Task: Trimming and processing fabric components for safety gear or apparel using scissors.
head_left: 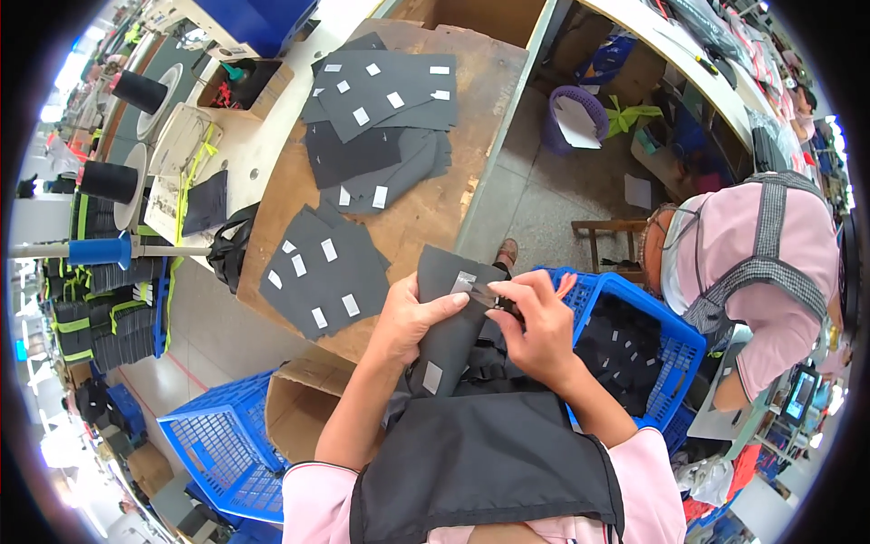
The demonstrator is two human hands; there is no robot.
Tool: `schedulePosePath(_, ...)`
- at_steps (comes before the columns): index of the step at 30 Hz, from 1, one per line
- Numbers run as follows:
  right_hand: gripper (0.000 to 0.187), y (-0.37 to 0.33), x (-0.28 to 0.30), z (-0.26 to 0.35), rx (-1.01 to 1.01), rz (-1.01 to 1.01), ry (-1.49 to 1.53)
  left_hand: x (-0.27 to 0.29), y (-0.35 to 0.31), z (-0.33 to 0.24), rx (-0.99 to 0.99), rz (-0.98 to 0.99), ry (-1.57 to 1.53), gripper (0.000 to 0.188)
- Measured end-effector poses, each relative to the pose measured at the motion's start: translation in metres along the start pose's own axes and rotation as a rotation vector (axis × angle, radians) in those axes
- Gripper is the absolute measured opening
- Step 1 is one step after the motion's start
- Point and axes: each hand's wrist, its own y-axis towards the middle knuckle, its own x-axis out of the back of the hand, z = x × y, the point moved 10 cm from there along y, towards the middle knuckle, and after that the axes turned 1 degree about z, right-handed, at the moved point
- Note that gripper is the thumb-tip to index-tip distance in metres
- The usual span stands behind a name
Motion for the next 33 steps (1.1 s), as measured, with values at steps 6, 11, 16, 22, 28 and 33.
schedulePosePath(6, 0.034, -0.002, -0.007, -0.003, -0.022, -0.049, 0.064, -0.006, -0.007, -0.001, -0.041, -0.011, -0.125, 0.031)
schedulePosePath(11, 0.033, -0.003, -0.008, -0.002, -0.022, -0.114, 0.101, -0.006, -0.008, 0.005, -0.049, -0.023, -0.173, 0.031)
schedulePosePath(16, 0.032, -0.005, -0.008, -0.002, -0.021, -0.129, 0.037, -0.006, -0.010, 0.005, -0.069, -0.041, -0.175, 0.031)
schedulePosePath(22, 0.029, -0.005, -0.001, 0.003, -0.004, -0.141, 0.070, -0.008, -0.010, 0.006, -0.050, -0.043, -0.147, 0.031)
schedulePosePath(28, 0.031, -0.008, 0.000, 0.001, -0.015, -0.133, 0.032, -0.006, -0.012, 0.002, -0.058, -0.080, -0.127, 0.031)
schedulePosePath(33, 0.032, -0.008, -0.010, -0.003, -0.062, -0.113, 0.084, -0.008, -0.010, 0.005, -0.075, -0.071, -0.158, 0.029)
